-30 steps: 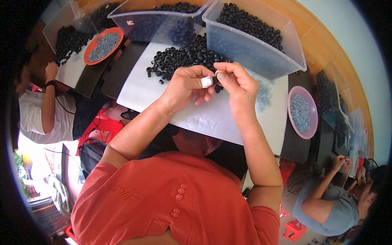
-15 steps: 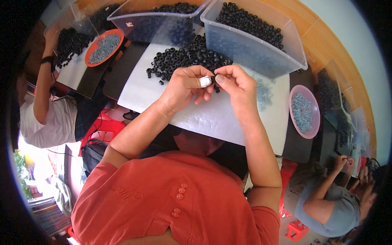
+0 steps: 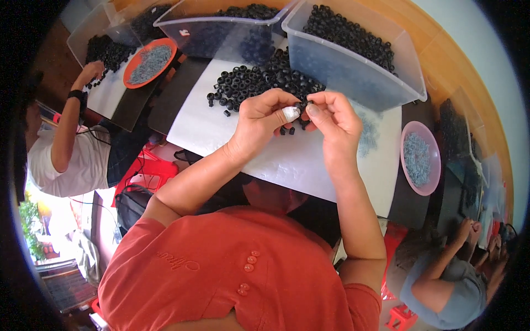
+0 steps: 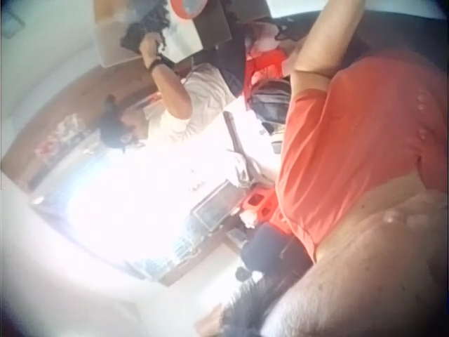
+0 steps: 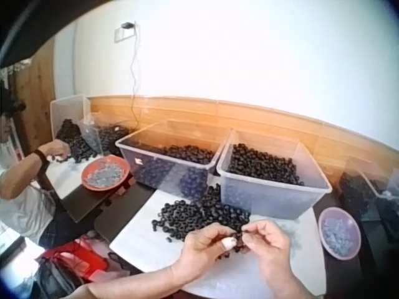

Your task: The person assembles plastic components by picking up black plastic pieces from the table and fitting small parts into them by hand.

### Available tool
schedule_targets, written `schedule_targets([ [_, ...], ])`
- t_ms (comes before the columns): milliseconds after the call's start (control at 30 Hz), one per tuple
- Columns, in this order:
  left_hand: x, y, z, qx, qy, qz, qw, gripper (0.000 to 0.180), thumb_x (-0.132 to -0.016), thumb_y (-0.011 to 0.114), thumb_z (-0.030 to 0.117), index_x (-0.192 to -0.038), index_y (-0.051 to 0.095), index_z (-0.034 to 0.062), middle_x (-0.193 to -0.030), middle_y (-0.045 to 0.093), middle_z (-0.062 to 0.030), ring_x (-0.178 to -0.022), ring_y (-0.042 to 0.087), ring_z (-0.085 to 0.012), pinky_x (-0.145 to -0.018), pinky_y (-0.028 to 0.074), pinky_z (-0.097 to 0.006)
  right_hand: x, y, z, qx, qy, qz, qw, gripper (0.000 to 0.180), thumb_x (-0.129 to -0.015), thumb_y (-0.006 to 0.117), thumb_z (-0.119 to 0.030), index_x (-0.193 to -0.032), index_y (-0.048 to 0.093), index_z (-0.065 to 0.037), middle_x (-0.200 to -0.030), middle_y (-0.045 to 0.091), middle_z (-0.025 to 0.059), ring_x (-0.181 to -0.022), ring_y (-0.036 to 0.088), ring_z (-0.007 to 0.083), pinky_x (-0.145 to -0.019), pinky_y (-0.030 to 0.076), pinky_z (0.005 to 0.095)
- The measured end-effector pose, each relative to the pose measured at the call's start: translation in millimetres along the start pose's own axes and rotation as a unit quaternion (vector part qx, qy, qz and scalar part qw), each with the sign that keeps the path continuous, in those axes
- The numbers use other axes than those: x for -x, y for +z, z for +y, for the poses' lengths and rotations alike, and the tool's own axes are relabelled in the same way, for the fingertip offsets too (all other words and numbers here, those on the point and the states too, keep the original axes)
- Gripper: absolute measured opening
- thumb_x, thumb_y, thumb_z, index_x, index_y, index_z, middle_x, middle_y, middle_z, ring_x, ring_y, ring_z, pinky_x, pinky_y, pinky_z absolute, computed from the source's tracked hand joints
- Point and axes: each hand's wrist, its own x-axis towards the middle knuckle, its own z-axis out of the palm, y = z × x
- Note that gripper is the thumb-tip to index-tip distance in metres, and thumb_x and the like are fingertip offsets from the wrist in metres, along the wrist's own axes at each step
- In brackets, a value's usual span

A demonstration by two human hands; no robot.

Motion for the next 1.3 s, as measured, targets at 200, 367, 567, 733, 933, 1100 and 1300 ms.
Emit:
schedule_targets([
  [200,2,2,-2,-0.054,0.049,0.007,0.997,0.011,-0.09,0.065,0.007,-0.099,0.067,0.0004,-0.079,0.066,-0.0012,-0.066,0.059,-0.0053,-0.052,0.045,-0.02,1,-1,-1,0.007,-0.006,0.007,1.0,0.015,-0.091,0.065,-0.006,-0.106,0.063,-0.003,-0.091,0.064,0.0022,-0.08,0.061,0.0095,-0.067,0.048,0.0234],
  [367,3,2,4,-0.06,0.029,0.007,0.998,0.012,-0.088,0.065,0.006,-0.097,0.067,-0.0009,-0.078,0.066,-0.0023,-0.064,0.06,-0.0065,-0.051,0.045,-0.021,1,-2,-4,-0.002,-0.005,0.015,1.0,0.015,-0.091,0.065,-0.006,-0.105,0.063,-0.002,-0.089,0.065,0.0018,-0.079,0.061,0.0091,-0.066,0.047,0.0223],
  [567,0,-2,8,0.077,-0.07,-0.011,0.995,0.011,-0.087,0.064,0.004,-0.096,0.067,-0.0031,-0.078,0.066,-0.0067,-0.063,0.061,-0.011,-0.05,0.045,-0.023,0,-2,-6,0.023,0.003,0.006,1.0,0.015,-0.09,0.066,-0.006,-0.104,0.066,-0.002,-0.089,0.065,0.0016,-0.077,0.06,0.0082,-0.065,0.045,0.0221],
  [733,0,-1,2,0.08,-0.051,-0.042,0.995,0.015,-0.09,0.066,0.006,-0.101,0.064,-0.0029,-0.081,0.066,-0.0081,-0.065,0.062,-0.0124,-0.05,0.045,-0.024,0,-3,-7,0.031,0.015,0.005,0.999,0.014,-0.088,0.067,-0.006,-0.102,0.067,-0.002,-0.087,0.065,0.0008,-0.075,0.059,0.008,-0.064,0.044,0.0216],
  [933,-1,-2,6,0.087,-0.073,-0.049,0.992,0.014,-0.091,0.065,0.007,-0.1,0.062,-0.0034,-0.082,0.066,-0.0089,-0.065,0.062,-0.0132,-0.049,0.045,-0.023,-1,-4,-6,0.017,0.021,-0.005,1.0,0.014,-0.088,0.068,-0.006,-0.101,0.068,-0.002,-0.085,0.066,0.0007,-0.074,0.06,0.0082,-0.062,0.043,0.0214],
  [1100,-2,-2,6,0.127,-0.088,-0.055,0.986,0.012,-0.091,0.063,0.006,-0.098,0.062,-0.0031,-0.082,0.067,-0.0081,-0.065,0.061,-0.0121,-0.049,0.045,-0.023,-2,-2,-7,-0.005,0.024,-0.004,1.0,0.014,-0.087,0.068,-0.006,-0.1,0.069,-0.002,-0.083,0.066,0.0012,-0.071,0.06,0.0085,-0.06,0.043,0.0217],
  [1300,-1,-2,5,0.104,-0.075,-0.072,0.989,0.012,-0.091,0.063,0.006,-0.099,0.061,-0.003,-0.083,0.067,-0.0086,-0.066,0.062,-0.0124,-0.049,0.045,-0.023,-2,-2,-6,-0.013,0.035,-0.004,0.999,0.015,-0.086,0.068,-0.006,-0.1,0.069,-0.002,-0.08,0.066,0.0019,-0.069,0.06,0.0087,-0.059,0.043,0.0216],
])
